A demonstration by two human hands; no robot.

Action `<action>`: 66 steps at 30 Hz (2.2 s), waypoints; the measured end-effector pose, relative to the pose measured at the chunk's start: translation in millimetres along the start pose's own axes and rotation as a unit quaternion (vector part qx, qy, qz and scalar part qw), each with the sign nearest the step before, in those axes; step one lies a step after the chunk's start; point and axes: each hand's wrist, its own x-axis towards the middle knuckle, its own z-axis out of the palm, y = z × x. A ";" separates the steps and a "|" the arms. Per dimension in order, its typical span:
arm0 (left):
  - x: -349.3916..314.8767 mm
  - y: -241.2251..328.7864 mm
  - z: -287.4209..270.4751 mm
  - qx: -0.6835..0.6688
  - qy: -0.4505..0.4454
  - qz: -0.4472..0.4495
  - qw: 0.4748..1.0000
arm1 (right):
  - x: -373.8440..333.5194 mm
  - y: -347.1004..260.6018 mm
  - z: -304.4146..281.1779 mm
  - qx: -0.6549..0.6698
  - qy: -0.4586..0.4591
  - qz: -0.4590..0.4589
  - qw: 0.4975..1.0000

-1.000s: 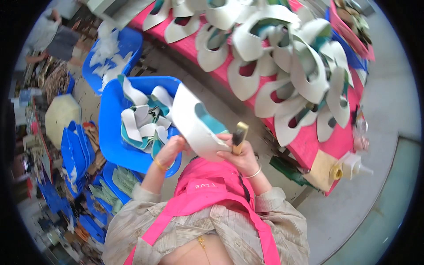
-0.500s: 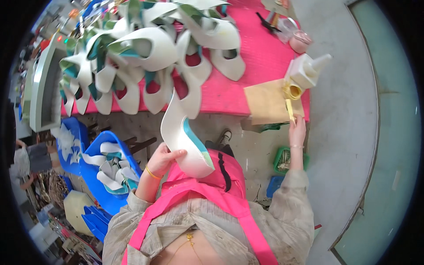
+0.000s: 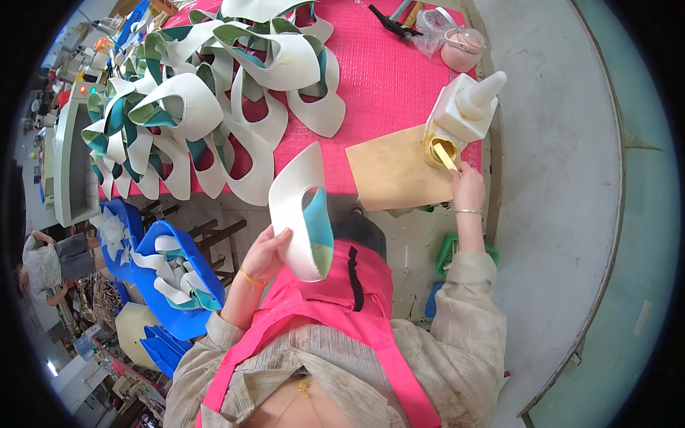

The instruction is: The person repeatedly picks up white shoe uppers from a blue bin, applies a yellow substance to the inner sole using a brush, and places the treated shoes onto a pink table. The process is repeated for multiple units in a continuous loop.

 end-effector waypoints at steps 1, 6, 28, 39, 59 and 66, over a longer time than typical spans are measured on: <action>7.7 -3.8 6.0 -0.013 -0.001 0.001 1.000 | -2.3 -1.3 -10.0 -0.001 0.010 -0.023 1.000; 73.8 -23.1 1.5 -0.158 -0.085 -0.043 0.983 | 2.8 5.0 -9.1 -0.038 0.081 -0.046 0.995; 104.2 -35.9 -85.8 -0.161 0.028 -0.063 0.985 | -65.6 -177.9 100.0 0.138 -0.040 -0.175 0.974; 97.7 -14.1 -70.3 -0.171 0.008 -0.031 0.985 | -74.2 -183.1 64.8 0.261 -0.215 -0.270 0.901; -0.8 83.7 9.6 -0.115 -0.137 0.033 0.983 | -114.9 -90.6 -68.9 0.331 0.006 -0.099 0.938; -13.9 71.8 42.2 0.114 -0.024 0.164 0.980 | -4.6 -14.0 -7.3 -0.004 0.048 0.049 0.998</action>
